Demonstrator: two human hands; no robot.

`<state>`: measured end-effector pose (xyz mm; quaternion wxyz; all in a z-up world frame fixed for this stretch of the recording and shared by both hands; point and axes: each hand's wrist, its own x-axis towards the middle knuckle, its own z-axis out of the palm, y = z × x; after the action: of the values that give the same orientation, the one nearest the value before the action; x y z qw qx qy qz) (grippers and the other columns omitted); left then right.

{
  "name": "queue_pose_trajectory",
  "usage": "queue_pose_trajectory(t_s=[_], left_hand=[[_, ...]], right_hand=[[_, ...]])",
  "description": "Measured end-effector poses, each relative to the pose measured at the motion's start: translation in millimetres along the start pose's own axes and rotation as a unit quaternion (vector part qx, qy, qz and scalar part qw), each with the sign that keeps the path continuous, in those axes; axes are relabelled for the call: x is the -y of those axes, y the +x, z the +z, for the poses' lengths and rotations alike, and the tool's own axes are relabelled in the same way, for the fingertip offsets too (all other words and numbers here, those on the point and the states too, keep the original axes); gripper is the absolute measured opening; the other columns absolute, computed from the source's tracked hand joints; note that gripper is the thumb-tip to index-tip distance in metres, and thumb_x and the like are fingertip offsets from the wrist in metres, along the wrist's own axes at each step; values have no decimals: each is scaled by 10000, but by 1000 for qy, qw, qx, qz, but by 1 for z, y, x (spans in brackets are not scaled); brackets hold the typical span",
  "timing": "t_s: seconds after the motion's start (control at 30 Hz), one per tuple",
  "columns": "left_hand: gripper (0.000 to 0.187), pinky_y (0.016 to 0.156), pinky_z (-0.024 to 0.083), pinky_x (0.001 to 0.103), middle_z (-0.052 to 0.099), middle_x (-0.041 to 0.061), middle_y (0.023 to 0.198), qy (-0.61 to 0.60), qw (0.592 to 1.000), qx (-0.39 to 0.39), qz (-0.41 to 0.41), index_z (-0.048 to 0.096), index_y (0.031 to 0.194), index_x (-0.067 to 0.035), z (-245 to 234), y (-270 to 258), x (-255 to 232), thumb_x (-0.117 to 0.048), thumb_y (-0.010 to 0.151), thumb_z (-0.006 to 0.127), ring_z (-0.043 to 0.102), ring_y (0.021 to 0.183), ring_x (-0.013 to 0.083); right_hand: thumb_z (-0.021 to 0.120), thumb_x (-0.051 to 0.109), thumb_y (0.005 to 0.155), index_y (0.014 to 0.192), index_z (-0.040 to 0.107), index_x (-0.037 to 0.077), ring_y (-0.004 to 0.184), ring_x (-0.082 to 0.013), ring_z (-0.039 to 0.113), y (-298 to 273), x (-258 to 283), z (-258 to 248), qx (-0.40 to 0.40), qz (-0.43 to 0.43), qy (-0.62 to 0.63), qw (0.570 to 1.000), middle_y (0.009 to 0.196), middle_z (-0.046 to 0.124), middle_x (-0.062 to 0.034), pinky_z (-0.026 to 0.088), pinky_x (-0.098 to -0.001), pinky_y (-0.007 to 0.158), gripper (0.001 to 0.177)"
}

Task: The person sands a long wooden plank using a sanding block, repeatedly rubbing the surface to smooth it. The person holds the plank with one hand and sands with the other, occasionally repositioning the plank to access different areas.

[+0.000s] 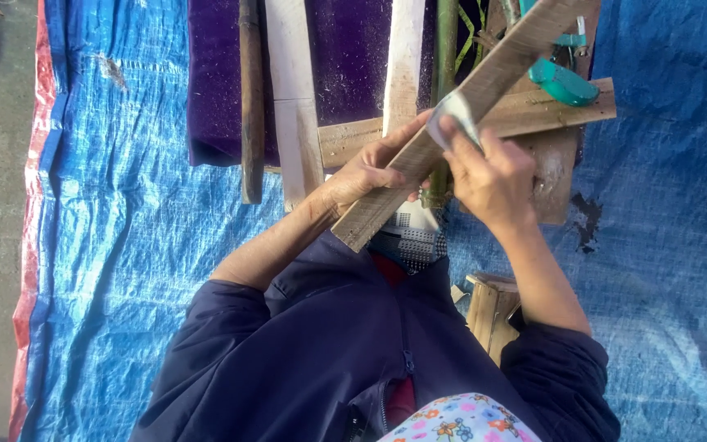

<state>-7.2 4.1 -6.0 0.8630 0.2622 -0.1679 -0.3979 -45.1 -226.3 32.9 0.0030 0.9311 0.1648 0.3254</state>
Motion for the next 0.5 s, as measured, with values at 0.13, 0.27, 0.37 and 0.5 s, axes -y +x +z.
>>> queue_pose_trajectory(t_s=[0.13, 0.27, 0.37, 0.5], left_hand=[[935, 879, 642, 338, 465, 142, 1492, 34, 997, 58, -48, 208, 1673, -227, 21, -3, -28, 3, 880, 647, 676, 1032, 255], [929, 748, 680, 371, 358, 327, 1603, -31, 999, -9, -3, 285, 1637, -117, 2, 1, -7, 132, 795, 587, 700, 997, 348], [957, 742, 681, 349, 315, 297, 1646, -38, 999, -9, -8, 276, 1645, -141, 7, -2, -7, 135, 787, 599, 710, 1003, 307], [975, 729, 689, 368, 308, 352, 1606, 4, 1000, -11, -23, 239, 1649, -141, -10, 5, -10, 95, 778, 608, 726, 972, 337]], right_hand=[[692, 128, 1124, 1462, 654, 118, 566, -179, 527, 27, -19, -23, 46, 103, 41, 993, 897, 644, -126, 476, -298, 465, 340], [556, 142, 1001, 1079, 723, 86, 657, -292, 561, -25, -9, 26, 34, -115, -121, 985, 888, 582, -179, 511, -410, 632, 193], [601, 137, 1018, 1072, 728, 60, 676, -308, 587, 5, -15, 1, 32, -64, -81, 994, 868, 589, -161, 512, -404, 627, 159], [681, 216, 1023, 1085, 752, 105, 695, -290, 638, 32, 6, -19, 16, -4, 34, 999, 819, 601, -85, 526, -371, 614, 146]])
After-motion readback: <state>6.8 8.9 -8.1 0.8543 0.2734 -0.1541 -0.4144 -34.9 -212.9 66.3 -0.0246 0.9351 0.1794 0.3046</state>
